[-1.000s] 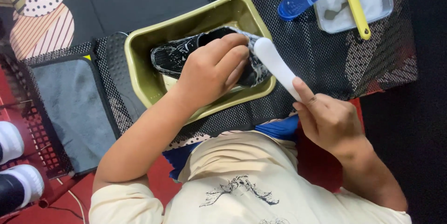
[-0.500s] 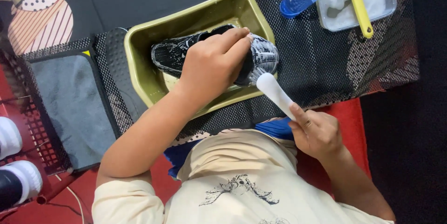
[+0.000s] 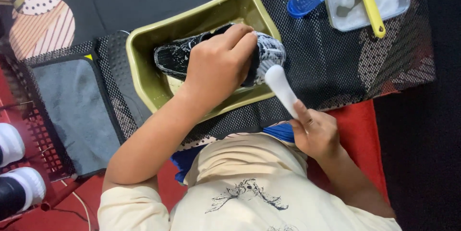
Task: The person scrubs a black shoe with a white brush, applying soap to the upper, sides, and sole. They rotate the shoe to clean different areas and dip the brush into a yellow basin containing soapy water.
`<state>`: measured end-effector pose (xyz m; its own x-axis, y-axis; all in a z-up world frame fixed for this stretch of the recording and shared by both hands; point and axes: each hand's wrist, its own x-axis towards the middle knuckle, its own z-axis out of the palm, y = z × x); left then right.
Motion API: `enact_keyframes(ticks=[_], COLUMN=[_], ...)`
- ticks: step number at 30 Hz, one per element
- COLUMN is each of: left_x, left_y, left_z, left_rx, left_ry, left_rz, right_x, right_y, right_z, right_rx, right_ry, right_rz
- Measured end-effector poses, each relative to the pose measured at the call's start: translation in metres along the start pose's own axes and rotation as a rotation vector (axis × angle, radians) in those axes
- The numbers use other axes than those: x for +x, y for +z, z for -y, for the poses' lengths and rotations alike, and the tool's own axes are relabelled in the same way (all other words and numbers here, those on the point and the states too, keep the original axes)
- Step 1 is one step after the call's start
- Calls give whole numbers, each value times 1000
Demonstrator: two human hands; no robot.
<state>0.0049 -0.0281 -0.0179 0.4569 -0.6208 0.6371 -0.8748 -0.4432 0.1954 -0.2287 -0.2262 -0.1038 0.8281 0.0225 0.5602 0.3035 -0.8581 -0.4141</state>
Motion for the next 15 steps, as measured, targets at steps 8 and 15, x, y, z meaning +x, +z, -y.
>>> enact_keyframes(ticks=[8, 15], left_x=[4, 6], left_y=[-3, -16], left_z=[-2, -2], left_rx=[-30, -254], left_ry=[-26, -19], left_rz=[-9, 60], right_x=[-7, -32], right_y=[4, -22], right_z=[2, -25], right_rx=[1, -86], right_ry=[-63, 38], right_rz=[-4, 15])
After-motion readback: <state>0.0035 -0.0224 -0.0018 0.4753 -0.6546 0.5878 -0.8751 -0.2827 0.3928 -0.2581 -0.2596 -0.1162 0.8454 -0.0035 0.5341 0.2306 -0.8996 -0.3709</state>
